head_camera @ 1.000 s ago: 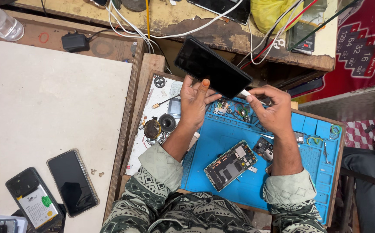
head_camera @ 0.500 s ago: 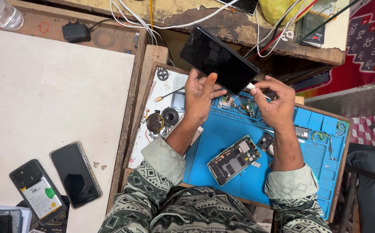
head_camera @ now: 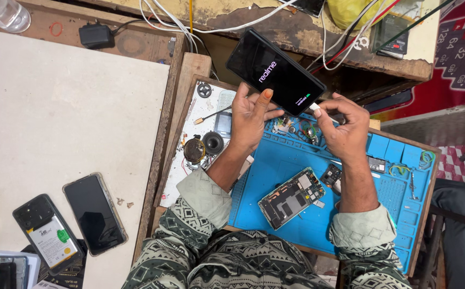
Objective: The person works at a repair bench disassembling and reassembling a smartphone, prying components from the phone body by hand and fitting the frame back together. They then plug a charging cable into the reassembled phone, hold it while the realme boot screen appears, and set it down on the bench.
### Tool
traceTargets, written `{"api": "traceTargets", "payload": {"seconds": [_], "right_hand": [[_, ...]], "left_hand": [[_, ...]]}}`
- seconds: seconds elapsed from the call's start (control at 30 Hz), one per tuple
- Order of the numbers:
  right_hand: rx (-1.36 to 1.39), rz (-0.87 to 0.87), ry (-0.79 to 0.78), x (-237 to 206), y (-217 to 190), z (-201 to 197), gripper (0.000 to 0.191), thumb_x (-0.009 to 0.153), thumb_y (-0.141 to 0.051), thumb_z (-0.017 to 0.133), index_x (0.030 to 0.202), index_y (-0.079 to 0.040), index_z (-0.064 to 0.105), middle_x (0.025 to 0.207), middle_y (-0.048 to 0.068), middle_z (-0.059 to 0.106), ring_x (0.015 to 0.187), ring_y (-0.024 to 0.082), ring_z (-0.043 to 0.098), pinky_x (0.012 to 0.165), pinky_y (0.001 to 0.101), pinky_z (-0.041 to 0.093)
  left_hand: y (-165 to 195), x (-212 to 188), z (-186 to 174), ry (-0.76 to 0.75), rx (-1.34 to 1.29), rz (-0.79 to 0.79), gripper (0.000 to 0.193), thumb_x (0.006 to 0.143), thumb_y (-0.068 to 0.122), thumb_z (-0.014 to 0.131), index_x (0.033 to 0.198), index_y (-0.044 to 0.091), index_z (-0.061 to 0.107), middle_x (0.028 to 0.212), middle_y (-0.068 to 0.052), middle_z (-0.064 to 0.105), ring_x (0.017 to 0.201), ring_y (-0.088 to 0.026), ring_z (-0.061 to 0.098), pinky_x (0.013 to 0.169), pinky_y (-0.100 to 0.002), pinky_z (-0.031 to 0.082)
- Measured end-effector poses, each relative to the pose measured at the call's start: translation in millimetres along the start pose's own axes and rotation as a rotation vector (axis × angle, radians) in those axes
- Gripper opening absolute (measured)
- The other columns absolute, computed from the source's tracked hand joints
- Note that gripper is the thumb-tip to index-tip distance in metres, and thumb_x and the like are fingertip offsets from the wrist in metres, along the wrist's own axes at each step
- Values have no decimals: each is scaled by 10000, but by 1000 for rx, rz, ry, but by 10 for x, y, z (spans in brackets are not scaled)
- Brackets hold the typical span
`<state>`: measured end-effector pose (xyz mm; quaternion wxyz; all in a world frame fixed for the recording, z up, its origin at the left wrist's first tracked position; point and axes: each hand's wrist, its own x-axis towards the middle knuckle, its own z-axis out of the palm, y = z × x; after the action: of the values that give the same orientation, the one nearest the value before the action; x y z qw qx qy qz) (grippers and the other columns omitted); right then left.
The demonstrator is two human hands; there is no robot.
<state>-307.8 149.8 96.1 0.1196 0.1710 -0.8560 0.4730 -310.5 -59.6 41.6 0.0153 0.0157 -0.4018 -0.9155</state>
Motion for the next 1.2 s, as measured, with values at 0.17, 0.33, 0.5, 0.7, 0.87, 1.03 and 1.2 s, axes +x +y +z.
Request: {"api": "traceTargets", "payload": {"seconds": [0.17, 0.33, 0.5, 0.7, 0.87, 1.03, 1.2], "right_hand": [[16, -17, 6, -15, 20, 39, 58, 963, -60, 751, 953, -13, 718, 829, 39, 683, 769, 120, 627, 1212, 447, 470], [24, -15, 18, -32, 83, 88, 57, 976, -54, 754, 979, -8, 720, 864, 48, 675, 732, 121, 574, 1213, 437, 486], [-30, -68, 60, -67, 28, 154, 57, 985, -51, 757, 987, -8, 720, 896, 61, 698, 775, 145, 624, 1182, 437, 504], [-104, -123, 102, -29, -195, 180, 52, 964, -48, 754, 994, -13, 729, 908, 94, 711, 839, 212, 679, 1177, 459, 510], [-191, -191, 114, -47, -323, 148, 87, 960, -68, 779, 1029, -23, 751, 954, 111, 739, 908, 257, 723, 1159, 478, 520], [-212, -189, 131, 19, -373, 89, 96, 927, -79, 792, 997, -29, 750, 925, 99, 744, 886, 252, 728, 1163, 501, 512], [-227, -219, 129, -22, -328, 79, 128, 929, -79, 808, 1035, -36, 750, 964, 92, 747, 903, 260, 730, 1171, 493, 518]], "left_hand": [[-27, 5, -57, -2, -33, -3, 390, 1034, 211, 650, 1322, 43, 448, 1011, -132, 724, 827, -176, 734, 732, -316, 642], [-144, 48, -175, -13, -64, 20, 334, 1039, 199, 670, 1228, 45, 443, 915, -105, 675, 776, -150, 695, 738, -337, 648], [-178, 51, -232, -27, -117, 23, 342, 1070, 180, 672, 1233, 41, 405, 965, -129, 657, 814, -172, 696, 780, -378, 662], [-55, -11, -205, -78, -115, -11, 499, 1039, 196, 628, 1453, 55, 389, 1150, -135, 680, 909, -195, 719, 827, -373, 643], [-24, -46, -214, -80, -152, -39, 405, 1072, 162, 604, 1402, 45, 400, 1146, -158, 684, 950, -216, 727, 872, -387, 639], [14, -27, -138, -80, -160, -33, 365, 1064, 139, 583, 1366, 56, 398, 1122, -144, 682, 926, -207, 717, 859, -388, 643], [-74, -34, -178, -81, -161, -33, 337, 1070, 127, 588, 1331, 45, 392, 1074, -154, 684, 932, -219, 727, 857, -387, 642]]}}
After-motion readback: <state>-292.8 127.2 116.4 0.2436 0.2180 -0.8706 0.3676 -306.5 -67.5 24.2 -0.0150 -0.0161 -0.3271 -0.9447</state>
